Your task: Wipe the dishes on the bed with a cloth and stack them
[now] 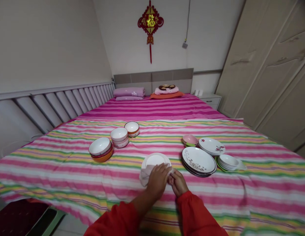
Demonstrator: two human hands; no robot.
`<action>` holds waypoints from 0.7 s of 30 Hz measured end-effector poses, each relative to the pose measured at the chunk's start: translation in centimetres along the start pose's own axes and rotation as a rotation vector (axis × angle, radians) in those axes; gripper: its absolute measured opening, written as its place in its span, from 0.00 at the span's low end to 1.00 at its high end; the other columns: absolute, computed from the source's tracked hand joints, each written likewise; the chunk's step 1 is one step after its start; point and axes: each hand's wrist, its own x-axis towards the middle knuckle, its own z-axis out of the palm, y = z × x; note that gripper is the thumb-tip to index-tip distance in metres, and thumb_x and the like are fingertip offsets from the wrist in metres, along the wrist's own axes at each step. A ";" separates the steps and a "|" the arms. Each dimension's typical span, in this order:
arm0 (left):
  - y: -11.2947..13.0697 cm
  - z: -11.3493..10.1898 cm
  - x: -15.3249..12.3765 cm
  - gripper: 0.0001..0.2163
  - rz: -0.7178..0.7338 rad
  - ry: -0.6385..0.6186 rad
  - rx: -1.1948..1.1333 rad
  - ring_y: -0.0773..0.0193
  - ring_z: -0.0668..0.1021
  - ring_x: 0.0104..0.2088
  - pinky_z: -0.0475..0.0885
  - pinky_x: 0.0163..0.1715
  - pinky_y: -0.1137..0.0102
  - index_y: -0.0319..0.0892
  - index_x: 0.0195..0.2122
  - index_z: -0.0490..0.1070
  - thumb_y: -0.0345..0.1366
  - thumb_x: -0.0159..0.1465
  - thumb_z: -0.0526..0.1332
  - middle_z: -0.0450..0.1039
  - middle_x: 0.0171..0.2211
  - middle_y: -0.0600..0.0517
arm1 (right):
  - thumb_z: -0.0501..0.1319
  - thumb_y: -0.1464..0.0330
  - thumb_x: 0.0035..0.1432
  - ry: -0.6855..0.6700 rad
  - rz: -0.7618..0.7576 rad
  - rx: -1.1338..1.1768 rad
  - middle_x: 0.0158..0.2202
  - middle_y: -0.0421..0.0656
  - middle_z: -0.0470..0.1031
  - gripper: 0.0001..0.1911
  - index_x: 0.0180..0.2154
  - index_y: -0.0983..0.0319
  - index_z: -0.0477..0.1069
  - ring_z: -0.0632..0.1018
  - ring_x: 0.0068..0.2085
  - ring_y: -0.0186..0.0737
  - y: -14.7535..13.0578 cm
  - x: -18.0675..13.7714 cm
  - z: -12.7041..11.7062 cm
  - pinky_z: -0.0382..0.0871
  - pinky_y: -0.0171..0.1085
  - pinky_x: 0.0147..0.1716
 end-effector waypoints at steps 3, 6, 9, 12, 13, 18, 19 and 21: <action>-2.7 0.3 -2.8 0.20 0.047 0.013 0.063 0.61 0.59 0.64 0.52 0.64 0.56 0.52 0.61 0.60 0.33 0.69 0.46 0.58 0.64 0.54 | 0.74 0.61 0.35 -0.017 0.005 -0.026 0.13 0.33 0.64 0.19 0.26 0.64 0.70 0.59 0.14 0.24 0.0 0.0 -0.1 0.47 0.27 0.14; -5.8 -0.2 -3.8 0.21 0.011 0.081 0.045 0.61 0.59 0.64 0.53 0.64 0.59 0.47 0.62 0.60 0.31 0.69 0.43 0.58 0.64 0.51 | 0.73 0.57 0.38 -0.049 -0.003 -0.066 0.11 0.33 0.63 0.21 0.27 0.64 0.70 0.59 0.14 0.25 0.0 0.1 -0.1 0.45 0.27 0.14; -8.1 -1.6 -2.2 0.21 -0.117 0.116 -0.066 0.61 0.58 0.65 0.53 0.64 0.59 0.44 0.61 0.61 0.34 0.69 0.42 0.58 0.63 0.49 | 0.72 0.56 0.40 -0.083 -0.020 -0.098 0.11 0.34 0.63 0.21 0.25 0.64 0.68 0.59 0.14 0.25 0.1 0.2 -0.2 0.44 0.27 0.14; -9.0 -2.9 1.7 0.22 -0.264 0.040 -0.146 0.58 0.60 0.64 0.54 0.64 0.60 0.38 0.60 0.61 0.37 0.69 0.42 0.59 0.63 0.45 | 0.72 0.55 0.40 -0.094 -0.027 -0.112 0.11 0.34 0.63 0.22 0.24 0.64 0.67 0.59 0.13 0.25 0.1 0.3 -0.3 0.44 0.28 0.14; -8.9 -3.2 3.2 0.22 -0.269 0.028 -0.154 0.58 0.61 0.63 0.55 0.63 0.61 0.36 0.60 0.62 0.37 0.69 0.42 0.59 0.63 0.44 | 0.72 0.55 0.40 -0.095 -0.027 -0.113 0.11 0.34 0.63 0.22 0.24 0.64 0.67 0.59 0.13 0.25 0.1 0.3 -0.4 0.44 0.28 0.14; -5.5 -2.7 9.0 0.19 -0.190 -0.062 -0.156 0.57 0.69 0.58 0.59 0.60 0.62 0.40 0.52 0.71 0.37 0.68 0.45 0.69 0.56 0.45 | 0.72 0.56 0.41 -0.074 -0.033 -0.089 0.11 0.33 0.62 0.20 0.24 0.63 0.67 0.59 0.13 0.25 0.2 0.6 -0.4 0.45 0.28 0.14; -4.3 -2.4 9.4 0.18 -0.147 -0.090 -0.152 0.57 0.70 0.57 0.60 0.60 0.62 0.41 0.49 0.73 0.36 0.67 0.47 0.72 0.54 0.46 | 0.72 0.57 0.40 -0.065 -0.031 -0.081 0.11 0.33 0.62 0.20 0.24 0.63 0.67 0.59 0.13 0.25 0.3 0.7 -0.5 0.46 0.28 0.14; -1.8 -1.7 9.1 0.15 -0.071 -0.128 -0.139 0.55 0.72 0.55 0.58 0.60 0.60 0.41 0.45 0.76 0.35 0.66 0.50 0.74 0.51 0.46 | 0.72 0.58 0.39 -0.046 -0.023 -0.062 0.11 0.33 0.61 0.20 0.22 0.63 0.66 0.59 0.13 0.26 0.5 0.8 -0.5 0.46 0.28 0.14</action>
